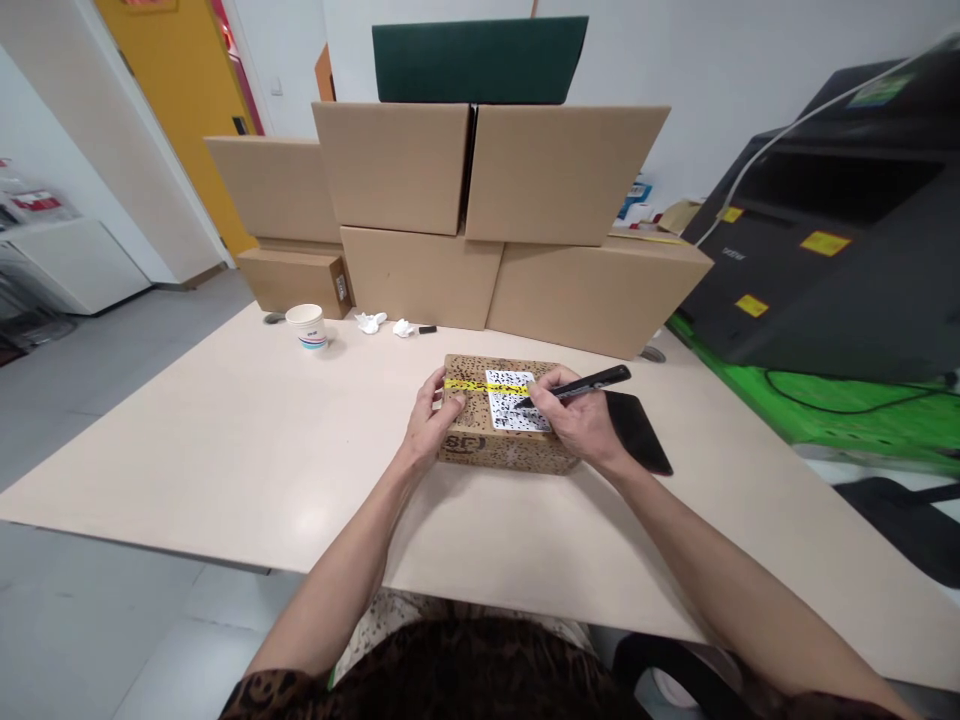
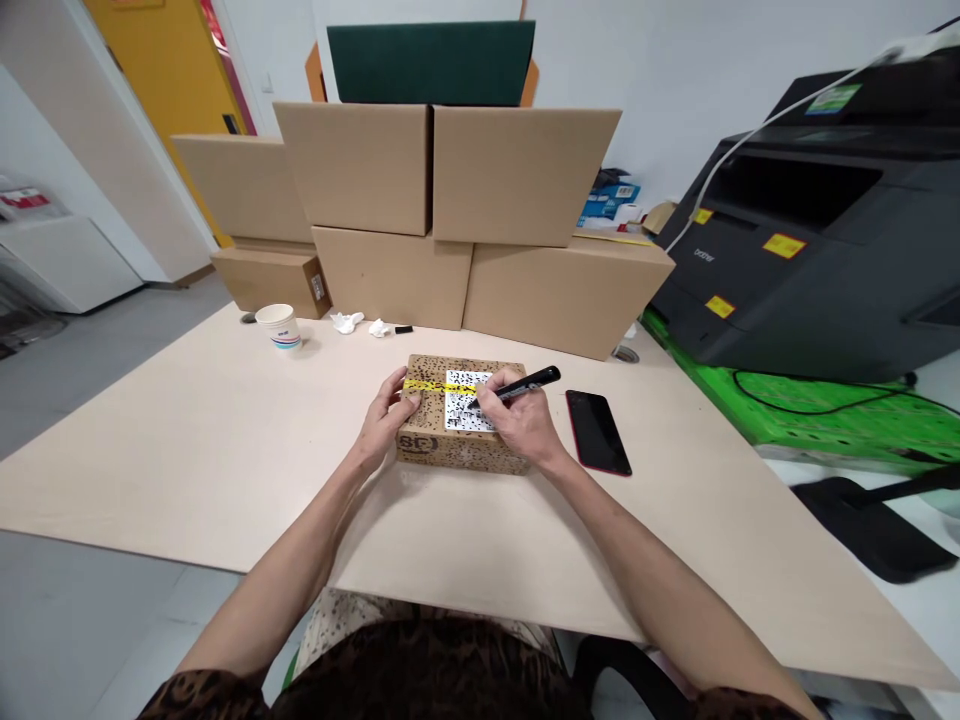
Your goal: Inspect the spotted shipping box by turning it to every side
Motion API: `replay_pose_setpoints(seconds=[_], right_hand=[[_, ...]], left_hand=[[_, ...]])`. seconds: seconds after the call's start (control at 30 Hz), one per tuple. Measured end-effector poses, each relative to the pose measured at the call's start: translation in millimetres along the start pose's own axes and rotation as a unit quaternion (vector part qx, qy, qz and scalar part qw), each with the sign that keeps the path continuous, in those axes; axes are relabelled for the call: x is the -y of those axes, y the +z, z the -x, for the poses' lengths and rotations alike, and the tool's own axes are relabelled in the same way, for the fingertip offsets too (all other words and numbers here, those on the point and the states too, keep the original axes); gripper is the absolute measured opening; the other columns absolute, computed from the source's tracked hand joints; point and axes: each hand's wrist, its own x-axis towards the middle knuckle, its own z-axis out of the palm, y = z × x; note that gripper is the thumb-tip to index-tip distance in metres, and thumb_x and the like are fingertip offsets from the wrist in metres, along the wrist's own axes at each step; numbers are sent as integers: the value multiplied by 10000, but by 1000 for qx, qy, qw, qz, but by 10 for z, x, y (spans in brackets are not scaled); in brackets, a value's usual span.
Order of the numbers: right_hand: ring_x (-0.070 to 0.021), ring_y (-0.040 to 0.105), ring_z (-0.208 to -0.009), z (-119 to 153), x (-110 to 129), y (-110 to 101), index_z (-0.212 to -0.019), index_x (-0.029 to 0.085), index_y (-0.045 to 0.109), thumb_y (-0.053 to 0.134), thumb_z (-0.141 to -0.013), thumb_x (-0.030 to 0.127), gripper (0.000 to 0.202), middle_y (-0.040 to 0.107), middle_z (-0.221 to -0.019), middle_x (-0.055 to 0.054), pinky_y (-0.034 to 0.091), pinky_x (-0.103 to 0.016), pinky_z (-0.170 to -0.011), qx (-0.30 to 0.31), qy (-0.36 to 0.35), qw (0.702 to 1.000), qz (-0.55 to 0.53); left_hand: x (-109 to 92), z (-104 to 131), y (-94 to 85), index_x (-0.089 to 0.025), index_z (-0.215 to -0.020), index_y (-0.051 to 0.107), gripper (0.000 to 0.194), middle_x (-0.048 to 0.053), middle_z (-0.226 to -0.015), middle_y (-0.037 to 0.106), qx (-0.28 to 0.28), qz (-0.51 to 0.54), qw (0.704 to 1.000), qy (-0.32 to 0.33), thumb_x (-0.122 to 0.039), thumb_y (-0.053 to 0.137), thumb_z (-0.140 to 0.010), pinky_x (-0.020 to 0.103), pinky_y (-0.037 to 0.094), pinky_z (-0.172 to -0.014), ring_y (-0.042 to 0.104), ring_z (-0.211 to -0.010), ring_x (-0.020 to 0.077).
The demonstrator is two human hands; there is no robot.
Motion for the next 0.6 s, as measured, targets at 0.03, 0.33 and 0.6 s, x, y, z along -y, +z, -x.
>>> replay_pose_setpoints(seconds=[0.03,0.33,0.6], right_hand=[[-120,437,-536,-5,16,13,-650,232,557,687,-853,428,311,501,-582,33,337,-252,-485,13,-2,1000,10],[-119,428,-538,2,-61,27,-672,235,542,693,-857,480,342,475,-588,44,347,-255,-502,-29,31,999,-34],[-102,366,-487,-32,-8,79,-663,235,536,700,-833,543,387,437,-538,59,286,-247,-460,18,55,998,-11]], left_hand=[[0,-2,-2,-221,-1493,551,788,138,-1470,579,0,-3,1000,1,-463,786,-781,462,459,-1100,529,-1304,315],[-1,0,-5,-222,-1497,540,777,140,-1515,545,2,-15,1000,4,-442,755,-783,483,445,-1102,517,-1314,327],[-30,11,-1,-236,-1481,552,758,129,-1507,552,6,-1,1000,1,-421,758,-775,461,474,-1071,524,-1299,315]])
